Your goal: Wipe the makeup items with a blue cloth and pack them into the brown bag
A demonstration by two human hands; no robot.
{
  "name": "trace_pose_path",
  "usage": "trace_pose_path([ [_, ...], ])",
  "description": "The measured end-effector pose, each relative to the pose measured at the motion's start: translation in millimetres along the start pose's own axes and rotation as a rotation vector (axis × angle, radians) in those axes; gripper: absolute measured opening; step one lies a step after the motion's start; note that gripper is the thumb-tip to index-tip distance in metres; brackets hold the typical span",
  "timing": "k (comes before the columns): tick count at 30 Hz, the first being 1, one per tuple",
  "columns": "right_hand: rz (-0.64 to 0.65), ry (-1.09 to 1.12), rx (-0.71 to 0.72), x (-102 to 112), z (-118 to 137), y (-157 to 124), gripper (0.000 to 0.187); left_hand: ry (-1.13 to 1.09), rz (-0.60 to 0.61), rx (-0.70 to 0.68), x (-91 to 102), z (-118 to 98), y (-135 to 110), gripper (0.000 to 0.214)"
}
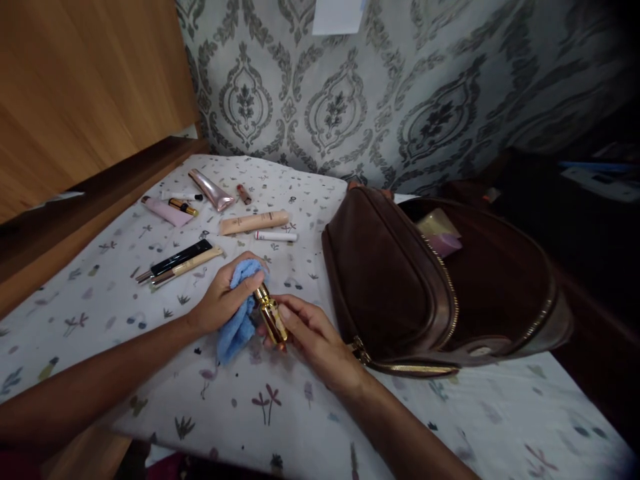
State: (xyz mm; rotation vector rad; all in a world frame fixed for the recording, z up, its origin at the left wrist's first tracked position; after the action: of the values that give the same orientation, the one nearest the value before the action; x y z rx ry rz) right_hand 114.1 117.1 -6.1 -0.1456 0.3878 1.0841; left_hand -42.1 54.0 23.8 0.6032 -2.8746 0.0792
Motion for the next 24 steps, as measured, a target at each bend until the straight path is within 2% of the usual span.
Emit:
trace_pose_path([
  [3,-0.008,0.109,-0.039,-1.1,-1.8,0.2,0.062,0.031,-0.021,-0.025,1.3,-2.4,0.3,0.024],
  [6,-0.065,0.039,-0.017,-0.3,-1.1,1.4,0.067,0.032,-0.042,-0.014,1.8,-2.0,0.1,0.025],
  [9,-0.085,-0.052,-0.010,0.6,-0.5,1.9,0.062,0.043,-0.041,-0.006,1.3,-0.8,-0.5,0.026],
  [12,-0.047,-0.067,0.003,0.3,1.1,1.2,0.052,0.053,-0.002,-0.003,0.0,-0.7,-1.0,0.026],
  [18,0.106,-0.116,0.038,-4.4,5.3,-1.5,0.047,0.006,0.138,0.082,-2.3,-0.3,-0.1,0.031],
  [21,0.113,-0.101,0.035,-7.3,5.9,-1.8,0.050,0.025,0.124,0.070,-1.4,-2.8,-0.4,0.030],
  [24,0.040,-0.027,-0.045,-9.3,3.0,-1.4,0.061,0.063,0.099,0.091,-1.7,-5.2,-2.4,0.031],
])
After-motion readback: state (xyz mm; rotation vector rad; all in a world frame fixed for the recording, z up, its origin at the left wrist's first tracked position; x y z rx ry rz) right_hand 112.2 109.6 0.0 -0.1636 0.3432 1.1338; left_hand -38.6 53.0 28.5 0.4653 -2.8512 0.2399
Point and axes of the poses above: each hand's wrist, its own y-axis towards the middle knuckle, its own x-axis out of the back of the hand, z = x × y, the point moved 3 cm from there along y, towards the middle knuckle, and after that the axes turned 15 degrees about x, right-handed, at the moved point
